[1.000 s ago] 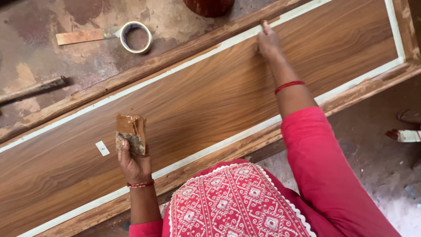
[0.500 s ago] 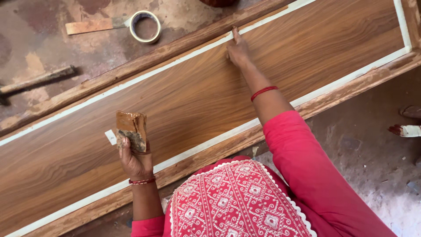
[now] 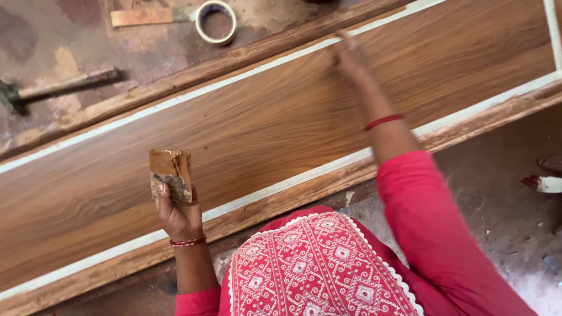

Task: The person applies a brown paste-like substance along the taped edges of a wooden panel using a small rectangular tool. They smooth the material into the seams and corners, then lift and reposition the panel to continue the application on different sides.

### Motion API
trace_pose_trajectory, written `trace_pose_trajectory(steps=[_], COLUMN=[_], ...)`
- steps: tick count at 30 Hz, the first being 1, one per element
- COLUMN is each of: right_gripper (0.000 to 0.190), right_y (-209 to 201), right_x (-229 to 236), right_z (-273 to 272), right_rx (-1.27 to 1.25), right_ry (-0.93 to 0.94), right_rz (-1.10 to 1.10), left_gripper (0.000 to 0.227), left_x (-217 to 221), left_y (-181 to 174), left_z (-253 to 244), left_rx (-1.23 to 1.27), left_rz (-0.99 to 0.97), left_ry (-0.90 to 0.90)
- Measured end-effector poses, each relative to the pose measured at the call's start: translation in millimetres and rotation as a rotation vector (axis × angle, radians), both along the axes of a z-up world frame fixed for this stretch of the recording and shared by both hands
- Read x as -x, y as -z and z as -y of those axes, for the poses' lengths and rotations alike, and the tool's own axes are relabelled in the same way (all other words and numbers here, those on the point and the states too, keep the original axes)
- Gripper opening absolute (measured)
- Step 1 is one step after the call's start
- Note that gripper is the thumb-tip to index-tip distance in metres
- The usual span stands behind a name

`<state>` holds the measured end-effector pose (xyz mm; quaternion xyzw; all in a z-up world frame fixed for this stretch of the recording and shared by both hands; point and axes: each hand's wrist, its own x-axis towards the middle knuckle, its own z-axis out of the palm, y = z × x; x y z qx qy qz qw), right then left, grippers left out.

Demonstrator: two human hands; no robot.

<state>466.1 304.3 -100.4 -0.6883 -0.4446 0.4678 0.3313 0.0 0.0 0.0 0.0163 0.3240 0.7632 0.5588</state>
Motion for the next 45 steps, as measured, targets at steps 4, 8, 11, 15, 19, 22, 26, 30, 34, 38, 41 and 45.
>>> trace_pose_trajectory(steps=[4, 8, 11, 15, 19, 22, 26, 30, 34, 38, 41, 45], right_gripper=[0.044, 0.04, 0.039, 0.047, 0.055, 0.055, 0.063, 0.061, 0.051, 0.045, 0.037, 0.032], right_y=[-31, -50, -68, -86, -88, -81, -54, -26, -11, -13, -21, -19], right_x=[-16, 23, 51, 46, -32, -114, -224, -334, -413, -443, -447, -442], right_z=[-4, 30, 79, 125, 129, 105, 47, -29, -79, -112, -130, -147], right_rx=[0.042, 0.111, 0.143, 0.129, 0.038, -0.014, -0.044, -0.117, -0.112, -0.057, 0.062, 0.111], right_ry=[-0.038, -0.056, -0.201, -0.192, -0.021, 0.154, 0.241, 0.176, -0.006, -0.19, -0.297, -0.376], right_rz=[-0.12, -0.812, -0.976, -0.806, -0.611, -0.627, -0.325, 0.092, 0.694, 1.096, 1.184, 1.263], left_gripper=[0.034, 0.034, 0.034, 0.036, 0.03, 0.03, 0.03, 0.029, 0.029, 0.026, 0.028, 0.026], left_x=[0, -10, -20, -32, -43, -52, -80, -130, -185, -221, -233, -244], left_y=[-7, 6, 23, 33, 35, 36, 39, 37, 32, 19, 12, 13], left_z=[-2, -6, -15, -27, -31, -36, -51, -70, -85, -89, -98, -110], left_rx=[0.052, -0.026, 0.015, 0.04, 0.061, 0.053, 0.037, 0.053, 0.121, 0.144, 0.154, 0.147], left_rz=[-0.061, -0.114, -0.102, -0.101, -0.093, -0.096, -0.152, -0.107, -0.06, -0.066, -0.059, -0.075], left_ry=[-0.007, 0.082, 0.118, 0.255, 0.29, 0.292, 0.268, 0.176, 0.112, 0.067, 0.039, 0.023])
